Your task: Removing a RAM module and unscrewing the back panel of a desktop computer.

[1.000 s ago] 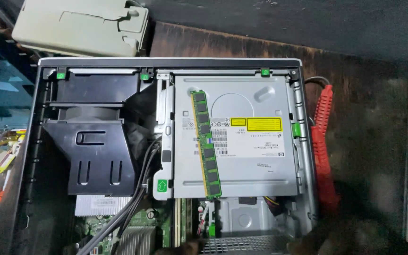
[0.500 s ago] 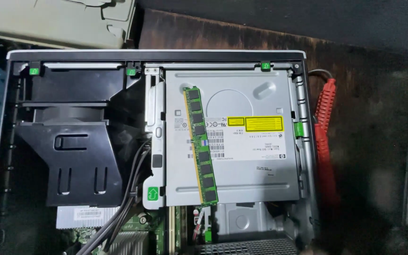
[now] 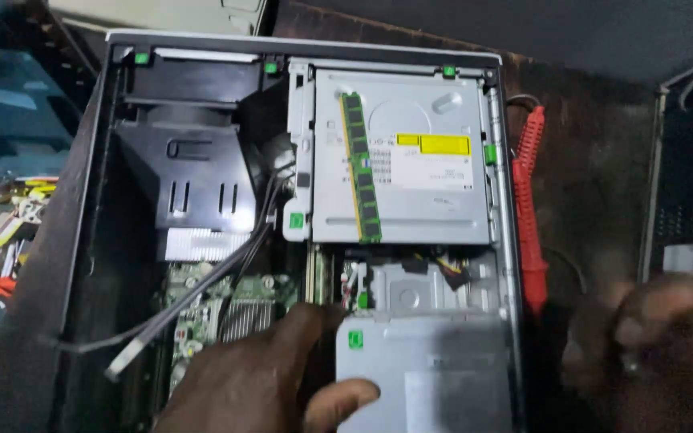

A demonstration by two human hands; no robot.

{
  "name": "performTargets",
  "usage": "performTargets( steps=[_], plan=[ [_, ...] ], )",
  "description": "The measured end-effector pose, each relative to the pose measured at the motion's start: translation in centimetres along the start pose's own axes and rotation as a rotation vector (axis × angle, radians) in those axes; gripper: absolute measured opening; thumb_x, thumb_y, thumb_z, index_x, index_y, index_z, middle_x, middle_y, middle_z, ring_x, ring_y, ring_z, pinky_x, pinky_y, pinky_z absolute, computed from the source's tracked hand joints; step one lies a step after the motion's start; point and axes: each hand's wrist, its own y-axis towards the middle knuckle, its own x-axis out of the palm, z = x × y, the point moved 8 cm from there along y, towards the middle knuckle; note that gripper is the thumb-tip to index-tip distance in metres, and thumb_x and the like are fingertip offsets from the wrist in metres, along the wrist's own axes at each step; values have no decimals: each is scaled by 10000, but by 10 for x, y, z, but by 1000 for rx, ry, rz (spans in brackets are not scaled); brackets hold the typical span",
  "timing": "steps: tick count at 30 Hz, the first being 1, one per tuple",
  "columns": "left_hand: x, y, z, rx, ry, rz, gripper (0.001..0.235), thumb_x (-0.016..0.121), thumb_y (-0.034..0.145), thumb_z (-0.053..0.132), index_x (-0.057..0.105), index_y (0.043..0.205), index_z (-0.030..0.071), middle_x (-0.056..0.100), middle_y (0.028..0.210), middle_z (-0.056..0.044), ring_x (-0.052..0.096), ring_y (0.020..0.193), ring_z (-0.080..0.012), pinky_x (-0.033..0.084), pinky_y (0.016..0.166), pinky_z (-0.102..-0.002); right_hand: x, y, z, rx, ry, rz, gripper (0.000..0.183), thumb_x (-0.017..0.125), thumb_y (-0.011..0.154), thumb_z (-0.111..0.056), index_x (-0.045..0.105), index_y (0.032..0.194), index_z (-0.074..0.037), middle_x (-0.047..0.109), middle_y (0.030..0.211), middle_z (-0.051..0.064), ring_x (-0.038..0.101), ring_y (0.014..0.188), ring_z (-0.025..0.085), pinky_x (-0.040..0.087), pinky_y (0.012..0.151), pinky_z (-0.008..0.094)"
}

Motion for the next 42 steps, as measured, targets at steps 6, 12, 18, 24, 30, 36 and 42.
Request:
performTargets(
  steps=[6,12,18,24,30,36,42],
  plan=[
    [-25,-40,33,381,14,404,741,724,970,547,476,1578,205,775,1186,-121,758,941,-411,579,735,-576,-30,31,-21,-175,60,-372,253,676,1127,-443,581,1214,-226,512,653,-64,507,436,49,668,459,205],
    [-44,-111,-1,520,-47,875,374,761,938,229,716,1296,131,791,1051,-102,752,906,-320,576,739,-445,-29,21,-3,71,215,-190,105,753,1003,-160,670,1018,-98,587,649,19,604,463,105,537,403,231],
    [-36,-98,-40,370,-50,988,408,720,953,228,686,1340,103,778,1193,-117,753,1012,-320,586,804,-458,29,35,-39,64,-552,276,255,506,1151,-337,570,1091,-97,558,942,52,582,752,157,509,602,292],
    [-44,-82,-32,201,-85,813,478,773,923,415,658,1327,188,795,1108,-88,763,974,-353,590,731,-573,76,49,-31,72,-543,33,277,550,1135,-321,685,1104,-81,642,794,39,617,643,145,544,612,270],
    [-35,-71,-40,156,14,766,180,659,980,265,730,1120,178,787,856,-56,756,708,-306,597,598,-527,99,49,-17,35,-469,-109,170,603,1063,-186,660,1158,-57,626,901,41,605,755,144,528,670,273],
    [-43,-71,-58,91,-2,670,184,574,1012,10,649,980,175,727,762,-21,711,631,-212,612,570,-415,111,69,-20,74,-732,-57,151,720,1004,-248,703,1088,-124,684,966,9,658,798,141,523,700,299],
    [-47,-85,-57,3,-39,662,216,510,1107,285,653,973,195,750,873,-55,714,749,-289,575,692,-490,125,93,-38,-262,-736,-107,206,711,1072,-185,622,898,-121,688,1035,52,682,961,179,515,858,335]
  ],
)
